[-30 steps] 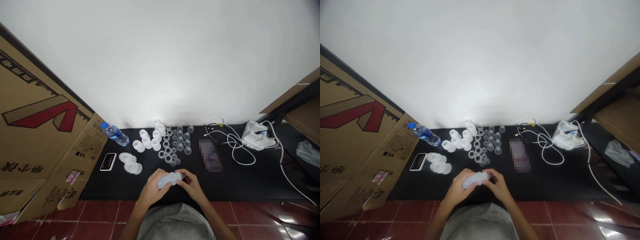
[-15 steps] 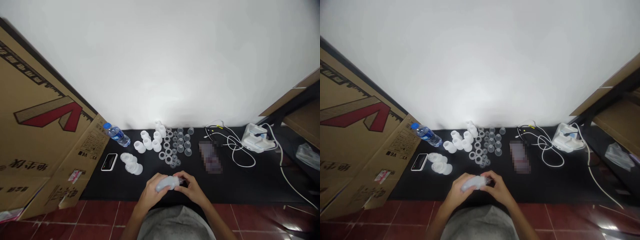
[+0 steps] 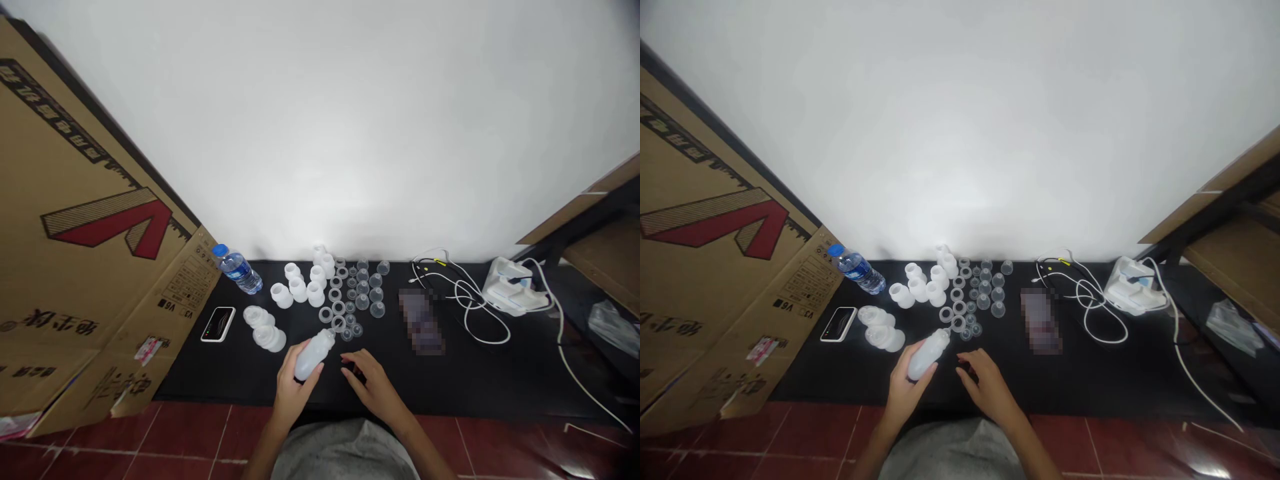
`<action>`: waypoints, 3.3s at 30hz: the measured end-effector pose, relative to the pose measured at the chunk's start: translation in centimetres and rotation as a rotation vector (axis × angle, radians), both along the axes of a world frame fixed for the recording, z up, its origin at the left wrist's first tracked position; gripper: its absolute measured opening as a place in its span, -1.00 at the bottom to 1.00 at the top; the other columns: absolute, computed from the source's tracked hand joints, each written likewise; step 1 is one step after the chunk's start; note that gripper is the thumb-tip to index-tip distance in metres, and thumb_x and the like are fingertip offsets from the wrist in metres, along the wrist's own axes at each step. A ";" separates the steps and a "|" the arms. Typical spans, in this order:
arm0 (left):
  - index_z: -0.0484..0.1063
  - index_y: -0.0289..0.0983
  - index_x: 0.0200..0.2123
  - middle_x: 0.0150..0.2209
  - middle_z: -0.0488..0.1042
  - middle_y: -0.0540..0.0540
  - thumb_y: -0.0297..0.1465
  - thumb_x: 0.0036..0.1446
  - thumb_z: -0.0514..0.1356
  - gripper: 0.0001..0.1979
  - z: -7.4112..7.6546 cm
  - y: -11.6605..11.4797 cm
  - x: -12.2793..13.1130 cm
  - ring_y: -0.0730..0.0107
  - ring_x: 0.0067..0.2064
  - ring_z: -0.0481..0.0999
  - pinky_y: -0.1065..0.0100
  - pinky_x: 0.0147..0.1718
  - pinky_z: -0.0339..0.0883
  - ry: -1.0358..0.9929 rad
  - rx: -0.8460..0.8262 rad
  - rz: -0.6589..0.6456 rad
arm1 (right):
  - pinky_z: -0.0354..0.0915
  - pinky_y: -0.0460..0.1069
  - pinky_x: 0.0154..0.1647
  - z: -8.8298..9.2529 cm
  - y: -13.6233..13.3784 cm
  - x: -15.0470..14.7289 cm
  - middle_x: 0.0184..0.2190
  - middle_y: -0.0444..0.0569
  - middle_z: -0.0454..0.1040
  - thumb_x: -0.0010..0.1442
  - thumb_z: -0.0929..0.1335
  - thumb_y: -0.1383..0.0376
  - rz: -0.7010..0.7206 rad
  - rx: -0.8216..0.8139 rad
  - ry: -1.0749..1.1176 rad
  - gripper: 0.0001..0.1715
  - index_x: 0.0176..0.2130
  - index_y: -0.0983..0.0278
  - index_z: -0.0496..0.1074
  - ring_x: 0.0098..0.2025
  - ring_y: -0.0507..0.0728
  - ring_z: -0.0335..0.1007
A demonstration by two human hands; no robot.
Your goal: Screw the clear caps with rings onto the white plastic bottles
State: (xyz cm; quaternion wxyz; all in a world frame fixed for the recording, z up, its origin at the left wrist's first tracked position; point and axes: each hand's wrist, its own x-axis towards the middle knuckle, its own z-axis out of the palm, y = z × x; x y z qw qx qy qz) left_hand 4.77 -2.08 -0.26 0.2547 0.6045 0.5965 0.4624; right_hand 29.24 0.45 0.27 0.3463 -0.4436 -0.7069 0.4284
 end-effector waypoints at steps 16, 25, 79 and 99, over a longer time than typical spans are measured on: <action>0.50 -0.17 0.12 0.03 0.63 -0.19 -0.23 0.34 0.33 -0.66 0.1 0.0 0.2 0.08 0.04 0.66 0.13 0.03 0.57 -0.039 -0.013 -0.022 | 0.50 0.15 -0.13 -1.2 7.5 4.3 0.28 0.23 0.40 0.47 0.36 0.06 -0.548 0.337 -0.181 -0.46 0.31 0.20 0.44 -0.34 0.11 0.42; 0.52 -0.19 0.06 -0.02 0.61 -0.20 -0.23 0.34 0.31 -0.72 -0.4 0.1 0.1 0.07 0.01 0.65 0.13 0.00 0.56 -0.012 0.023 -0.003 | 0.48 0.15 -0.12 -1.5 4.5 1.7 -0.12 0.12 0.56 0.44 0.41 0.02 -0.512 0.370 -0.166 -0.72 -0.10 0.17 0.54 -0.09 0.28 0.52; 0.50 -0.13 0.21 0.04 0.61 -0.21 -0.25 0.37 0.32 -0.62 1.7 0.1 2.3 0.05 0.06 0.62 0.09 0.06 0.55 0.120 -0.037 -0.296 | 0.39 -0.04 -0.37 -3.0 2.6 2.6 -0.50 -0.11 0.58 -0.04 0.71 0.05 -0.272 -0.352 0.582 -0.57 -0.35 0.23 0.62 -0.46 0.11 0.49; 0.37 -0.17 0.29 0.21 0.60 -0.23 -0.24 0.43 0.23 -0.58 -2.4 1.0 1.7 0.03 0.24 0.62 0.00 0.25 0.51 0.041 -0.027 0.219 | 0.56 0.01 -0.23 -1.8 2.0 1.8 -0.23 0.06 0.72 0.35 0.50 -0.02 -0.074 -0.166 0.210 -0.66 -0.16 0.18 0.72 -0.28 0.22 0.67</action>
